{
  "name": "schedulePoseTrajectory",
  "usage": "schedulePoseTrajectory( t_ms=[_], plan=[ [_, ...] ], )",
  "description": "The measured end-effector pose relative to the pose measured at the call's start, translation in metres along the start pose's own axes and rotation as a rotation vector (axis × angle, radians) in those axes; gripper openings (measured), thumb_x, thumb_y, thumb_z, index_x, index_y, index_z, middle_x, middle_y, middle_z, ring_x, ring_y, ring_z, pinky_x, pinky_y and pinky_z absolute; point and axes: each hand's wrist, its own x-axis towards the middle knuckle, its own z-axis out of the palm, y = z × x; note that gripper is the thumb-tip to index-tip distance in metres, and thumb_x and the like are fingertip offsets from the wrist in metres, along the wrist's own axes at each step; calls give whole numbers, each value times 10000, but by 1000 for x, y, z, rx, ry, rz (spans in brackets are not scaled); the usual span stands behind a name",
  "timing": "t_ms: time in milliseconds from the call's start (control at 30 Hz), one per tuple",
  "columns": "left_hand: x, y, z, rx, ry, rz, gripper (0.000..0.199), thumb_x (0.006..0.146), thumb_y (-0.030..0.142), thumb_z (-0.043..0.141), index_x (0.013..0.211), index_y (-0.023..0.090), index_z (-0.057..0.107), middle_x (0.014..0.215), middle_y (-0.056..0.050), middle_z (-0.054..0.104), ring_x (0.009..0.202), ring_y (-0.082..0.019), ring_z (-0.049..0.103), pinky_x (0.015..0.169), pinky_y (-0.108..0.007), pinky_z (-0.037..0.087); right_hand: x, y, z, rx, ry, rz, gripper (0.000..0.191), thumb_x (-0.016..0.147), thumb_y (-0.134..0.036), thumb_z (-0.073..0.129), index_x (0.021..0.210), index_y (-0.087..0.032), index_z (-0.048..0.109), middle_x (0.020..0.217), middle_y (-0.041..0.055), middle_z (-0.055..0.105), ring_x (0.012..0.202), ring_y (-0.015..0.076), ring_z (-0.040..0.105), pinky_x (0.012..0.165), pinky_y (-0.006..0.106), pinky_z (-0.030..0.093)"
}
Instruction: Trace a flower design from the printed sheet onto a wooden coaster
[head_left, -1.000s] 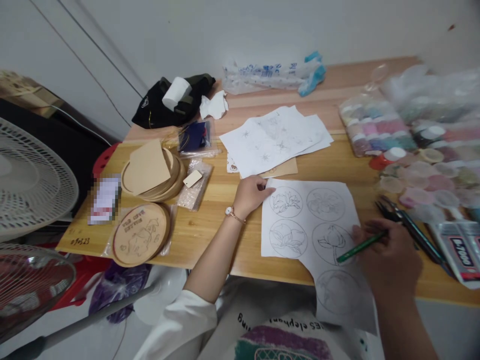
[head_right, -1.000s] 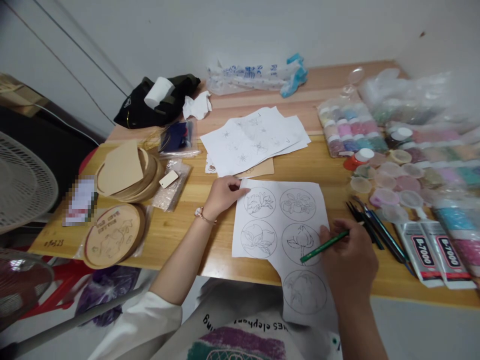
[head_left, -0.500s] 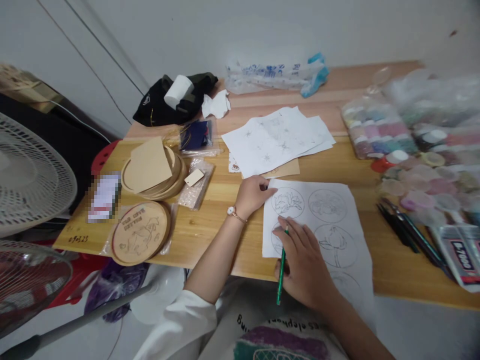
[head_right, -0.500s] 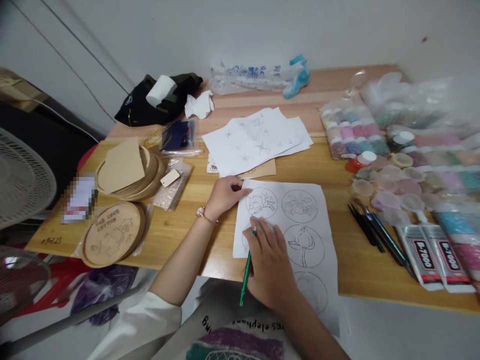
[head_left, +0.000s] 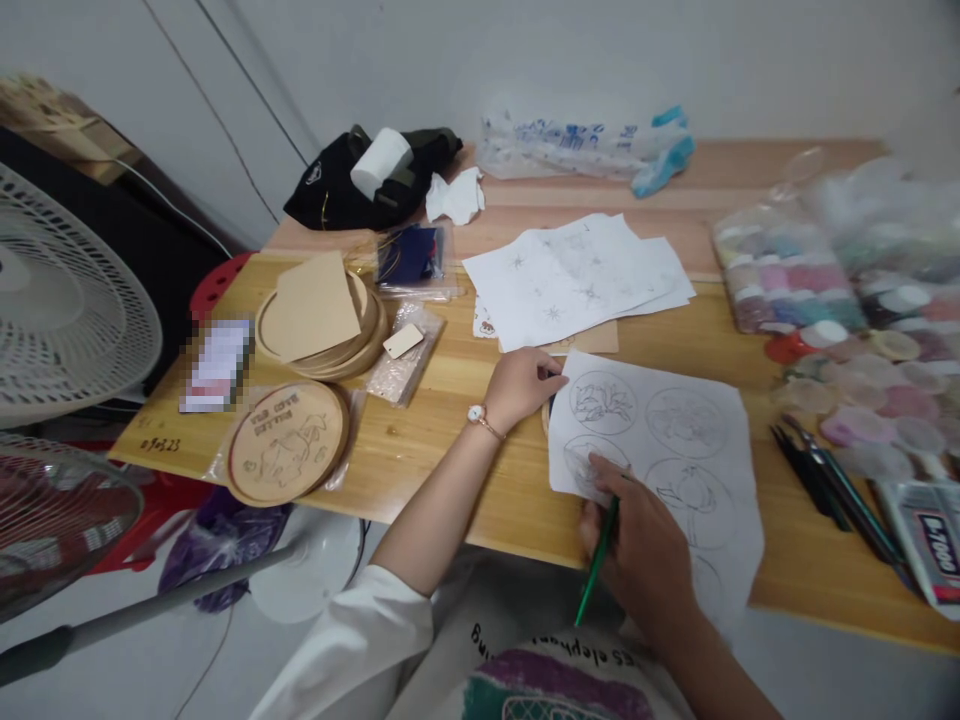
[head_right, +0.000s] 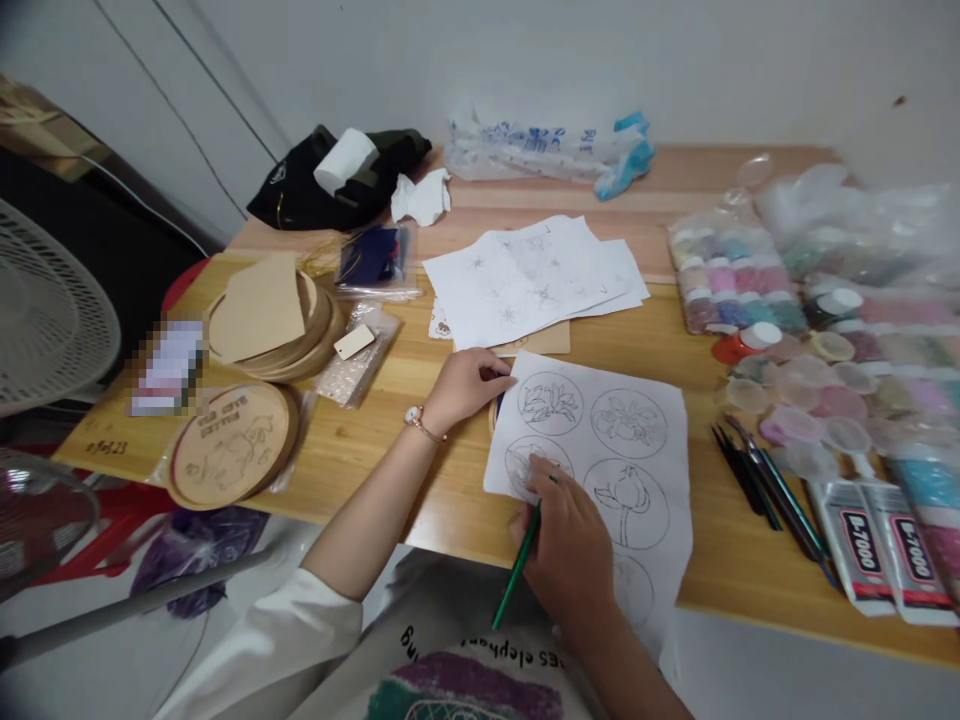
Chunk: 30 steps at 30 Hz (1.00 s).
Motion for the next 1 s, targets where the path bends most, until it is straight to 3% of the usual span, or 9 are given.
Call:
schedulePoseTrajectory(
  t_ms=[100, 267, 367, 500, 700, 867, 1000],
  plan=[
    [0, 0, 0, 8, 0, 11, 78, 747, 199, 661, 692, 159, 700, 732, -17, 677, 691, -139, 578, 648, -257, 414, 0, 1, 2, -59, 37, 28, 272, 797, -103, 440, 1062, -161, 470, 1033, 125, 644, 929, 220, 618, 772, 330, 516],
    [0, 1, -2, -7, -6, 4, 126, 773, 182, 616, 690, 157, 707, 723, -20, 686, 690, -141, 588, 652, -257, 425, 4, 6, -1, -27, -32, 93, 370, 791, -62, 367, 1122, -168, 496, 1083, 104, 630, 998, 228, 587, 825, 357, 498],
    [0, 0, -3, -50, -18, -25, 64, 716, 145, 660, 737, 165, 717, 739, -13, 691, 683, -137, 598, 639, -245, 444, 6, 9, -8, 0, 2, 166, 305, 882, -166, 380, 1160, -164, 507, 1069, 105, 630, 989, 216, 592, 816, 336, 496],
    [0, -5, -2, -91, -27, -36, 182, 686, 50, 632, 803, 159, 719, 768, -15, 699, 666, -123, 602, 627, -231, 463, 6, 12, -18, -26, 13, 233, 315, 935, -293, 359, 1187, -179, 510, 1068, 93, 631, 960, 211, 603, 795, 330, 492],
    [1, -10, 0, -90, -13, -25, 171, 683, 60, 654, 819, 141, 718, 722, -18, 687, 629, -122, 587, 601, -234, 458, 5, 17, -20, 9, 6, 241, 334, 940, -289, 357, 1230, -194, 492, 1099, 82, 624, 992, 196, 597, 837, 317, 481],
    [1, -8, 0, -122, -21, -57, 168, 680, 53, 657, 811, 140, 714, 722, -21, 690, 626, -122, 592, 610, -241, 471, 5, 19, -15, 57, -50, 155, 380, 942, -282, 338, 1300, -204, 440, 1206, 84, 585, 1089, 198, 559, 902, 337, 460],
    [1, -5, -1, -151, -37, -79, 191, 672, 25, 637, 802, 142, 713, 749, -22, 698, 645, -119, 604, 613, -232, 477, 6, 20, -13, 76, -72, 217, 373, 936, -326, 355, 1277, -224, 464, 1179, 70, 606, 1048, 200, 588, 855, 331, 486]
  ],
)
